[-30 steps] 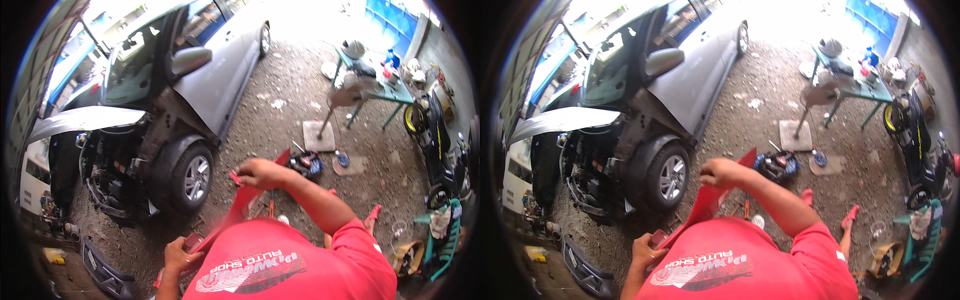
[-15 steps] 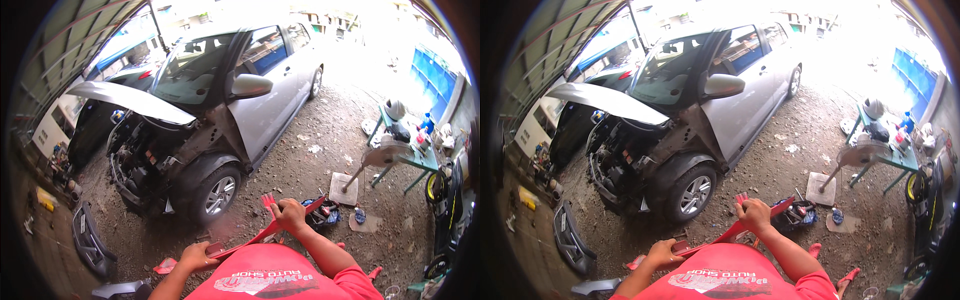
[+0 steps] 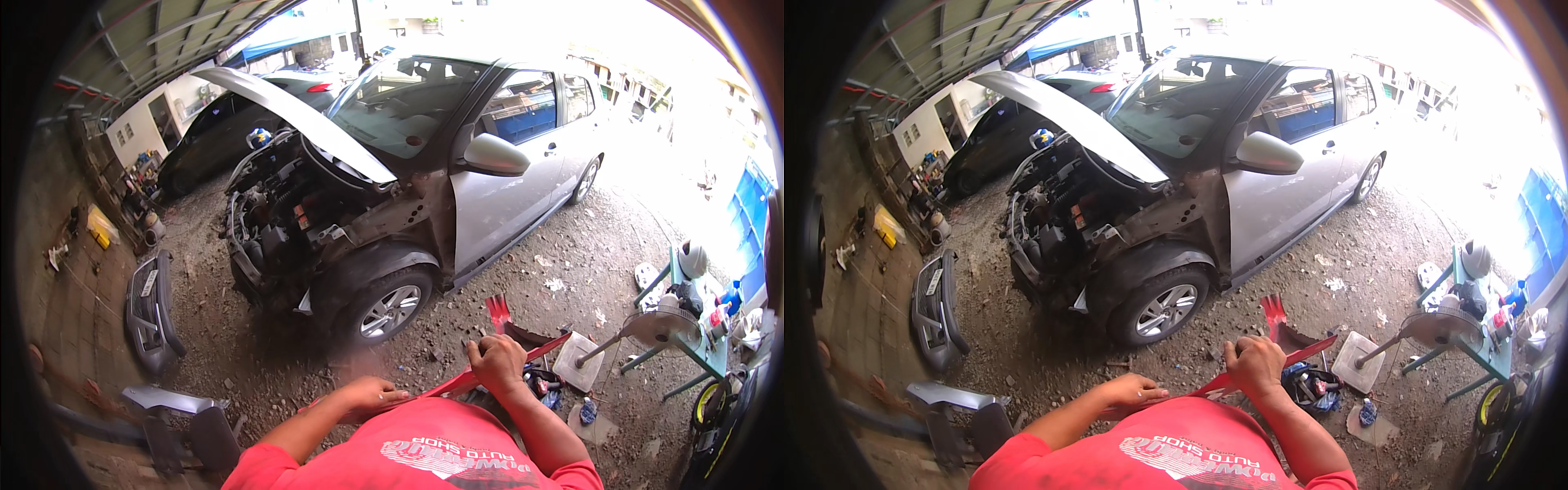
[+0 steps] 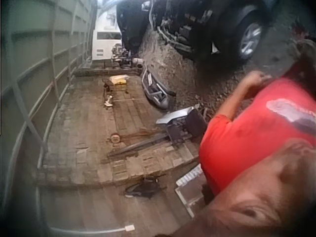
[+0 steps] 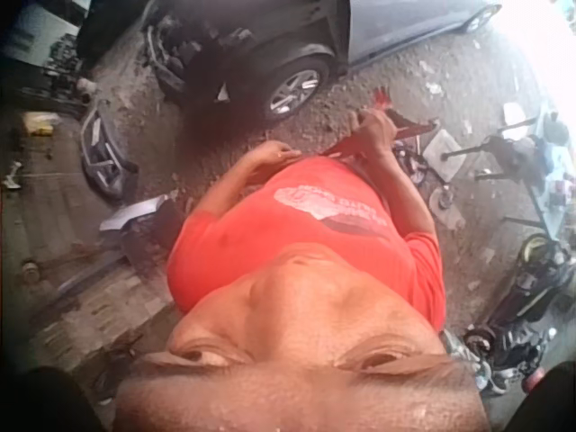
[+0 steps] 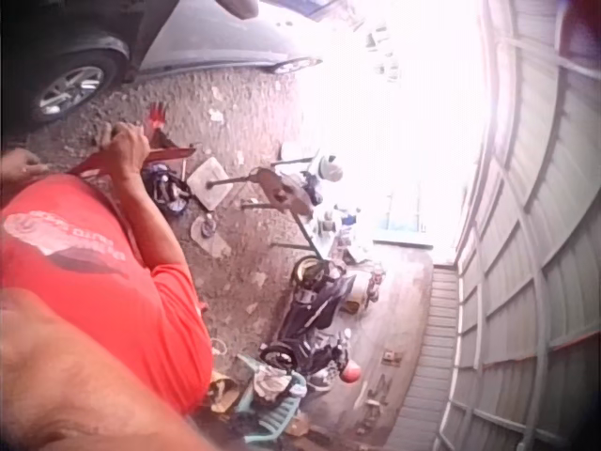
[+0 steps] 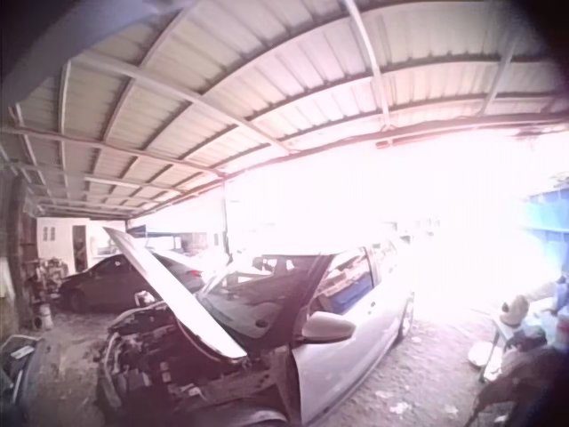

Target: The person uses a thin metal tool and pliers to adjust and trim the edges of a red car fender piece, then aligns it against the front body of a silver car and secures it with screws.

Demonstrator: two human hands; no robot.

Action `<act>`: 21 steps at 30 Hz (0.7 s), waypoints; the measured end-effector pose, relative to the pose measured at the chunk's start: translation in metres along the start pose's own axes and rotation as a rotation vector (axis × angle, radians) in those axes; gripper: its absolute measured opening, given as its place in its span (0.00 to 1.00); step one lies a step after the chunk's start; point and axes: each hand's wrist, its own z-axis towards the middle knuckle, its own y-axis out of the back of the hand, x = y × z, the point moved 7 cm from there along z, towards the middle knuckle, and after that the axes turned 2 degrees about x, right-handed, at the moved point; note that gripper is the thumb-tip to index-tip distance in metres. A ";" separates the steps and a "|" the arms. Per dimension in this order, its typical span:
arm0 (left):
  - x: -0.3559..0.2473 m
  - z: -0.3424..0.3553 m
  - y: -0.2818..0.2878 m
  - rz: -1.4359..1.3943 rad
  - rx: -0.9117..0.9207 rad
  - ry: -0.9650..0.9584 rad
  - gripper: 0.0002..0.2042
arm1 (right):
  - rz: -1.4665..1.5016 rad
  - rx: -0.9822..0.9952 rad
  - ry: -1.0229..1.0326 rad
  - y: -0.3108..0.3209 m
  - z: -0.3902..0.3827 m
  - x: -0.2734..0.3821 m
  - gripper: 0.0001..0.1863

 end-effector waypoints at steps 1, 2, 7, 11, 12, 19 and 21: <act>-0.009 0.004 -0.005 -0.033 -0.005 -0.039 0.30 | 0.002 0.004 0.008 -0.003 -0.001 0.001 0.19; -0.027 0.010 -0.008 -0.065 -0.006 -0.083 0.30 | 0.000 0.009 0.011 -0.006 -0.001 -0.001 0.19; -0.047 0.047 -0.032 -0.497 0.145 -0.156 0.24 | -0.006 0.003 0.079 -0.023 -0.009 0.002 0.20; -0.064 0.038 -0.031 -0.585 0.063 -0.288 0.22 | 0.007 0.033 0.051 -0.019 0.002 0.000 0.20; -0.061 0.042 -0.035 -0.600 0.000 -0.286 0.20 | 0.008 0.044 0.046 -0.016 0.004 0.001 0.19; -0.067 0.046 -0.051 -0.548 -0.243 -0.212 0.15 | 0.136 0.000 0.160 -0.022 0.002 -0.011 0.17; -0.079 0.039 -0.050 -0.397 -0.187 -0.133 0.16 | 0.137 0.011 0.176 -0.024 -0.002 -0.012 0.17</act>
